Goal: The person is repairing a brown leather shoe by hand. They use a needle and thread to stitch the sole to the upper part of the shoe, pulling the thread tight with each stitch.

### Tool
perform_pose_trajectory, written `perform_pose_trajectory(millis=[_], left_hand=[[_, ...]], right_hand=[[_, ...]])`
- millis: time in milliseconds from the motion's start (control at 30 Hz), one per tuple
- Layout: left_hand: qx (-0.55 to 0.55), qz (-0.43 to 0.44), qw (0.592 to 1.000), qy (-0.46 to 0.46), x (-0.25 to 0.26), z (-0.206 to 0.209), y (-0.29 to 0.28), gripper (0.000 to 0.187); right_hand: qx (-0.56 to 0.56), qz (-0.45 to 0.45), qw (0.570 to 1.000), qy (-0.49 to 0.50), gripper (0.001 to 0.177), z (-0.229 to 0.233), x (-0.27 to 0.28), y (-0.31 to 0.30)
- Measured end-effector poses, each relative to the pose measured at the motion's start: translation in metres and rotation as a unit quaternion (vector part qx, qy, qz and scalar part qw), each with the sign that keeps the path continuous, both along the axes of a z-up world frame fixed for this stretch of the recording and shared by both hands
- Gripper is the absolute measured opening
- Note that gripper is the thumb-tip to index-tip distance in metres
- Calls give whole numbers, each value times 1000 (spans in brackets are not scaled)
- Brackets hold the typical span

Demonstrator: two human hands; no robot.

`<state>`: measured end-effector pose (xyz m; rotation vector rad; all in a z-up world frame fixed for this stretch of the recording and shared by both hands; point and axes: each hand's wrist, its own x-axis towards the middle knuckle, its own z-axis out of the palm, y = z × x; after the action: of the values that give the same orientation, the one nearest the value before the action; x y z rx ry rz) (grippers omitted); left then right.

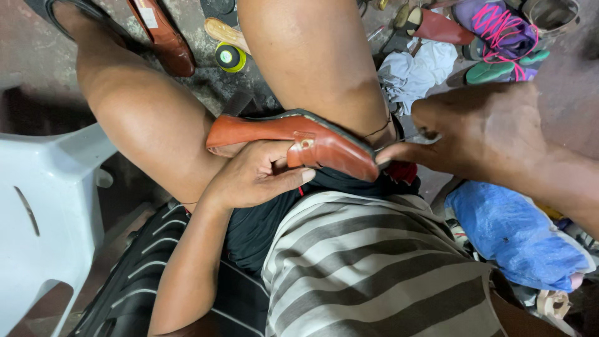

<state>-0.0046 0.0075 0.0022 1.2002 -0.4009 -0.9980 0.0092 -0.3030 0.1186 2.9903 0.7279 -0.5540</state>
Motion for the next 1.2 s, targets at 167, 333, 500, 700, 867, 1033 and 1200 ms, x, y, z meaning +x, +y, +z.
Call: perform_pose_trajectory(millis=[167, 333, 500, 700, 867, 1033, 1200], left_hand=[[79, 34, 996, -23, -5, 11, 2, 26], [137, 157, 978, 4, -21, 28, -11, 15], [181, 221, 953, 99, -27, 40, -23, 15], [163, 319, 931, 78, -42, 42, -27, 15], [135, 363, 916, 106, -48, 22, -23, 12], [235, 350, 905, 55, -47, 37, -24, 17], [402, 362, 782, -311, -46, 102, -41, 37]], right_hand=[[68, 15, 997, -22, 72, -15, 2, -11], [89, 10, 996, -21, 71, -20, 2, -16], [103, -28, 993, 45, 67, -25, 1, -17], [129, -42, 990, 28, 66, -39, -8, -23], [88, 5, 996, -22, 66, -38, -1, -43], [142, -33, 989, 35, 70, -26, -2, -57], [157, -59, 985, 46, 72, -24, -18, -49]])
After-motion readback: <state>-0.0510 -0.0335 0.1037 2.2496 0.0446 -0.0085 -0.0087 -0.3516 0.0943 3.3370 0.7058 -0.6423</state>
